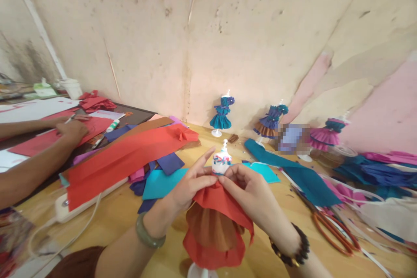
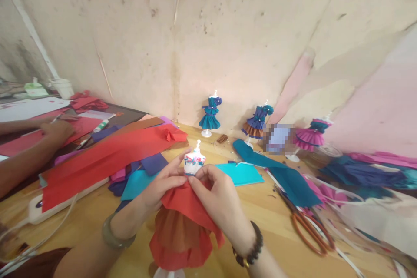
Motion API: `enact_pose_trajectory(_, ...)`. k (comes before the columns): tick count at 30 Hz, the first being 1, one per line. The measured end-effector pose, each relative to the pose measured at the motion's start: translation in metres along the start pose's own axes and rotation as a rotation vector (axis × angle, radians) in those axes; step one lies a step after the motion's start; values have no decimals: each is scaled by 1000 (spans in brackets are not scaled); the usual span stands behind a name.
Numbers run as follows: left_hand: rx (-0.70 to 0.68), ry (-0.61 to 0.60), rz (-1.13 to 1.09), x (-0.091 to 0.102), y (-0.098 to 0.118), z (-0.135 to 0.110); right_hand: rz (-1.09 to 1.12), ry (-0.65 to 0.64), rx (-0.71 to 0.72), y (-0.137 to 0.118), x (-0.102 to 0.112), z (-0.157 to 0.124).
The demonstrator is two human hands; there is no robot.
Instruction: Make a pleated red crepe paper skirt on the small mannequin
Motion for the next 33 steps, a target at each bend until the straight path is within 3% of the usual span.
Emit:
enact_pose_trajectory(4,-19,1,22,-3,1,1,-8,11,49,1,4,1)
enact_pose_trajectory(7,-25,-9,13,-9,4,7,41,-61,87,-2,13,1)
enact_pose_trajectory(10,-66,-104,30,-21,10,17,115,-138,118,-10,26,-2)
enact_pose_trajectory(15,-207,-269,239,-46,21,37,136,-73,199,-18,50,-6)
enact_pose_trajectory(20,-297,-314,436,-63,20,53,98,34,236,-11,66,2)
enact_pose_trajectory(24,-357,-338,613,-63,17,57,25,100,216,-6,67,10)
enact_pose_trajectory(28,-336,-366,639,-53,13,61,21,68,193,-2,63,14)
enact_pose_trajectory(33,-340,-396,660,-45,7,66,-94,140,80,5,69,19)
Point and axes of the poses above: each hand's wrist, its own z-axis towards the middle knuckle, its own x-axis out of the back of the hand, y = z × x, the point moved 2 cm from there along z, towards the middle knuckle, and after that the axes turned 14 degrees about -x, right-handed, at the moved point
